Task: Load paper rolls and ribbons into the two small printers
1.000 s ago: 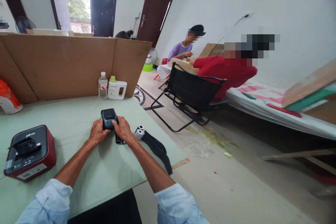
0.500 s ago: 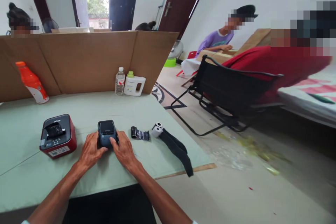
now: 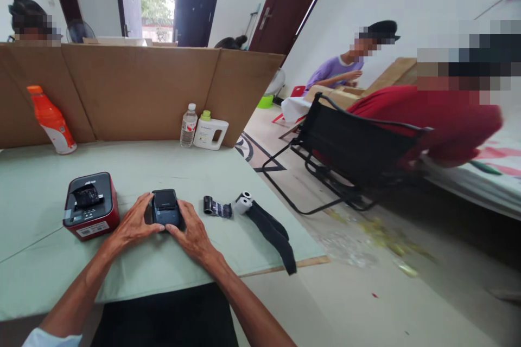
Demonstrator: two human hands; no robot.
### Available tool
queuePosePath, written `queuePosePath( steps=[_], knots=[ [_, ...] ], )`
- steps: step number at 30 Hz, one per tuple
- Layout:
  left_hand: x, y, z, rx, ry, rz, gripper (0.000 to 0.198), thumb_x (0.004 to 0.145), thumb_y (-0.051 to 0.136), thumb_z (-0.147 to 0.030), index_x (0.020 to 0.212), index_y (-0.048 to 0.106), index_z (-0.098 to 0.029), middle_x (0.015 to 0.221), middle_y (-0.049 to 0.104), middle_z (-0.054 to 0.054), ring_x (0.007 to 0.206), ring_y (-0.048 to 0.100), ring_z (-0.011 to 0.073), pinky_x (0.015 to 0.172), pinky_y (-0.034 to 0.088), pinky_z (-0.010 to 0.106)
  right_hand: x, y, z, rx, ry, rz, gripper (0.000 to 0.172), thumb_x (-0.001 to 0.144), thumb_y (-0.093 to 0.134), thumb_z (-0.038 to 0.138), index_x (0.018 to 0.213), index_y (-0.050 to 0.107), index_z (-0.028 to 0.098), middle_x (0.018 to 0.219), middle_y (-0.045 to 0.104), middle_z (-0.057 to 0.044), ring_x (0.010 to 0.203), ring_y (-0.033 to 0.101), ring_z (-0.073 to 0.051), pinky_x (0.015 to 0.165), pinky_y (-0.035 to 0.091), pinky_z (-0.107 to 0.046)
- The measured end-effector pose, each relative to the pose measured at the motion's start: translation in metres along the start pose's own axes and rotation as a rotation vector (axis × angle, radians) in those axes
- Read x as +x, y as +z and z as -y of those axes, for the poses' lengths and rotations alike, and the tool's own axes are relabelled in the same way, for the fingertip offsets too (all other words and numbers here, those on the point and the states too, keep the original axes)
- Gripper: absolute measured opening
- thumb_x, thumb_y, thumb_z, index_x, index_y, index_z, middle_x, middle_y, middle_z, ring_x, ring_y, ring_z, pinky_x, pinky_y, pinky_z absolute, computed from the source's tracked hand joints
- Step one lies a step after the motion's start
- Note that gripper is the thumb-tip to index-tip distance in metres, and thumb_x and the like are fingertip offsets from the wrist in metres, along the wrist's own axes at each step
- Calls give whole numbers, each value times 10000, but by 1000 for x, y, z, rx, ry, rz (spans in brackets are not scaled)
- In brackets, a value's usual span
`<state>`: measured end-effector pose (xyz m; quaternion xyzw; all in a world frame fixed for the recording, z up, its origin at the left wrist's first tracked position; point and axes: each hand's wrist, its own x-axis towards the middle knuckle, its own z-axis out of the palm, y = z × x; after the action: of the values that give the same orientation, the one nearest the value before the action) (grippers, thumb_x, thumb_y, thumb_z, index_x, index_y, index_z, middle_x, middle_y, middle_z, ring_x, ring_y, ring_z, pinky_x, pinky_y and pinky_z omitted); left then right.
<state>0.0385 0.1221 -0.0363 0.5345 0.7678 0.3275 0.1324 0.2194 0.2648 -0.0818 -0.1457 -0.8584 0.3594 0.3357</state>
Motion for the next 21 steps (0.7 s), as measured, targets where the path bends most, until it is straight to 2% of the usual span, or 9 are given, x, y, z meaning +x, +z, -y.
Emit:
queuePosePath(
  steps=[5, 13, 21],
  knots=[
    [6, -5, 5, -12, 44, 52, 972, 785, 796, -518, 1583, 364, -168, 1672, 338, 221, 1557, 320, 385, 1269, 282, 578, -2, 5, -6, -17, -47, -11, 734, 947, 681, 324, 1595, 355, 214, 1494, 505, -182, 1406, 505, -324, 1174, 469, -527],
    [14, -10, 7, -29, 93, 97, 1010, 780, 811, -503, 1606, 329, -176, 1681, 315, 225, 1564, 301, 382, 1272, 255, 596, -3, 5, -5, -33, -85, -28, 723, 947, 681, 318, 1588, 364, 210, 1466, 517, -190, 1384, 521, -331, 1150, 492, -536],
    [21, -11, 11, -73, 129, 115, 1037, 740, 847, -507, 1594, 360, -176, 1671, 330, 228, 1552, 321, 401, 1264, 274, 603, 13, -3, -7, -8, -96, -10, 697, 934, 704, 375, 1550, 417, 220, 1338, 557, -164, 1246, 611, -304, 1062, 564, -489]
  ],
)
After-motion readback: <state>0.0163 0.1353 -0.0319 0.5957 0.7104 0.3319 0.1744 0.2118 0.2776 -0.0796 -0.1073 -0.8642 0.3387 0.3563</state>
